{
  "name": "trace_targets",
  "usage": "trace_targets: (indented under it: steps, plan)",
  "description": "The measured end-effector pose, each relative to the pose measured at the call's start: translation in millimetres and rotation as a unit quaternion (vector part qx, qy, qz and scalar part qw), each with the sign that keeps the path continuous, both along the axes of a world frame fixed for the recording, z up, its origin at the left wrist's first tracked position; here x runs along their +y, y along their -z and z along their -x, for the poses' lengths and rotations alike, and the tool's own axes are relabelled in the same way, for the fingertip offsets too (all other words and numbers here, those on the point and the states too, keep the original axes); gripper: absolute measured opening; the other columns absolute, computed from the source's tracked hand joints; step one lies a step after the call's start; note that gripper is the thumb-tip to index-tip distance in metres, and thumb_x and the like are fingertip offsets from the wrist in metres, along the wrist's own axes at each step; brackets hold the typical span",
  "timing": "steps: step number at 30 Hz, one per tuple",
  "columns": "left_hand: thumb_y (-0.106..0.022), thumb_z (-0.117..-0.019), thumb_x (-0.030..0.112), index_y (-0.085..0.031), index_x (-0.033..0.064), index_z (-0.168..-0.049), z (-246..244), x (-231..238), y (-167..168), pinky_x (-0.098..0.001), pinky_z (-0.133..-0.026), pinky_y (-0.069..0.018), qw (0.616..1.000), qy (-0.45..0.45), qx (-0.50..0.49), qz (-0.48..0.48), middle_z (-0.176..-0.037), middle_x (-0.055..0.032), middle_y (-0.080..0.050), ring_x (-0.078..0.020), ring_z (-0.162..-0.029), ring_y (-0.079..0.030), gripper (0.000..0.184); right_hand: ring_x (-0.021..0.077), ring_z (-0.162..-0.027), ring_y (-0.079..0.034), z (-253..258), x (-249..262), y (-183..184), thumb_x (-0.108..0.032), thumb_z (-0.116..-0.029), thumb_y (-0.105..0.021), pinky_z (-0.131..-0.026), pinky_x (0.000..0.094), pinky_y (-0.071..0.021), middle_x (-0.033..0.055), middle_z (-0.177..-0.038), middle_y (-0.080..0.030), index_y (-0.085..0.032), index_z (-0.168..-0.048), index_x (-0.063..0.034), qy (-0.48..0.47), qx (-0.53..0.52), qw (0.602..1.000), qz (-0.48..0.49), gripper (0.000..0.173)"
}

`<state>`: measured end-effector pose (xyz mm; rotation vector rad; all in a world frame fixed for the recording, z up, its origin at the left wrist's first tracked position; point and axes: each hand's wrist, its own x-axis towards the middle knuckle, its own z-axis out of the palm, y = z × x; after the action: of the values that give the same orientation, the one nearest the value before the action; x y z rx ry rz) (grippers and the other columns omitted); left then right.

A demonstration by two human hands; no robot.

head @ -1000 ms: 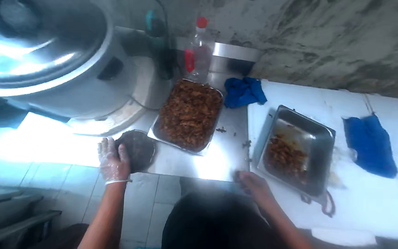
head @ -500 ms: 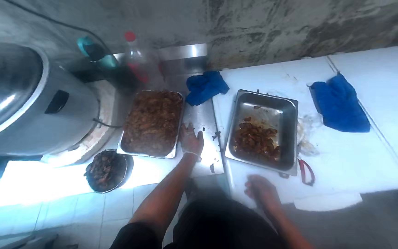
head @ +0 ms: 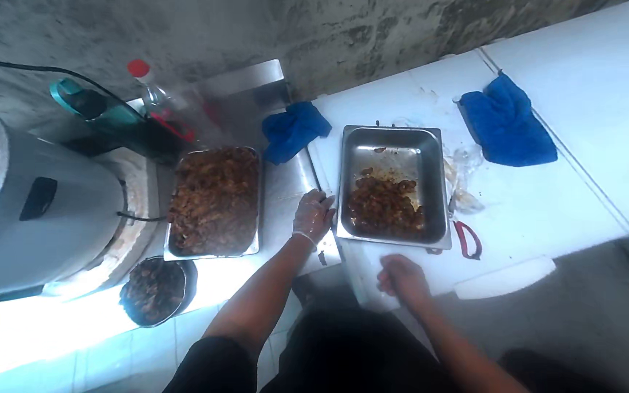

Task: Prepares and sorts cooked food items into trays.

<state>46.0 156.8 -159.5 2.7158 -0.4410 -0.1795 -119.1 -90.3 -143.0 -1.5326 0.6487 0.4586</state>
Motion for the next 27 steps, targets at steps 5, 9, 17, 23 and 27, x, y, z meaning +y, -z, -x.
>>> trace_targets:
  steps: [5, 9, 17, 23, 27]
  plan:
    - [-0.056, -0.1029, 0.021, -0.076, 0.0172, -0.119, 5, 6, -4, -0.0404, -0.110, -0.0480, 1.000, 0.008, 0.004, 0.004, -0.130, -0.0038, -0.068, -0.0210, -0.129, -0.058, 0.026, 0.0239, -0.058, -0.070, 1, 1, 0, -0.020, -0.1090, -0.049, -0.049, 0.0352, -0.0585, 0.0140, -0.077, -0.073, -0.065, -0.115, -0.0007, -0.003, -0.005, 1.000, 0.003, 0.026]
    - [-0.054, -0.1036, 0.019, -0.075, 0.0162, -0.120, 27, 27, -10, -0.0394, -0.108, -0.0495, 0.999, 0.031, 0.027, 0.015, -0.128, -0.0051, -0.067, -0.0206, -0.128, -0.058, 0.028, 0.0242, -0.057, -0.070, 0, 3, -1, -0.022, -0.1091, -0.050, -0.049, 0.0359, -0.0591, 0.0133, -0.075, -0.073, -0.065, -0.114, -0.0015, -0.003, -0.006, 1.000, 0.016, 0.026]
    - [-0.062, -0.0937, 0.047, -0.069, 0.0288, -0.132, 48, 12, -20, -0.0556, -0.124, -0.0236, 0.999, 0.025, 0.023, -0.031, -0.156, -0.0043, -0.048, -0.0300, -0.151, -0.031, 0.043, 0.0245, -0.055, -0.069, -1, 5, -4, -0.020, -0.1089, -0.050, -0.048, 0.0361, -0.0583, 0.0151, -0.074, -0.072, -0.065, -0.113, 0.0000, 0.004, -0.002, 1.000, 0.024, 0.025]
    - [-0.055, -0.0983, 0.043, -0.072, 0.0312, -0.125, 42, -12, -27, -0.0650, -0.122, -0.0185, 0.991, -0.017, 0.077, -0.104, -0.161, -0.0011, -0.041, -0.0315, -0.154, -0.025, 0.034, 0.0253, -0.056, -0.069, -1, 6, -5, -0.020, -0.1087, -0.050, -0.048, 0.0356, -0.0580, 0.0161, -0.075, -0.072, -0.065, -0.114, 0.0006, 0.010, 0.001, 1.000, 0.022, 0.026]
    - [-0.050, -0.1019, 0.035, -0.074, 0.0237, -0.118, 34, -16, -24, -0.0660, -0.120, -0.0205, 0.990, -0.006, 0.067, -0.123, -0.157, 0.0002, -0.046, -0.0300, -0.153, -0.027, 0.031, 0.0255, -0.056, -0.069, 0, 6, -3, -0.020, -0.1090, -0.050, -0.048, 0.0360, -0.0581, 0.0167, -0.075, -0.072, -0.066, -0.112, 0.0006, 0.013, -0.003, 1.000, 0.018, 0.026]
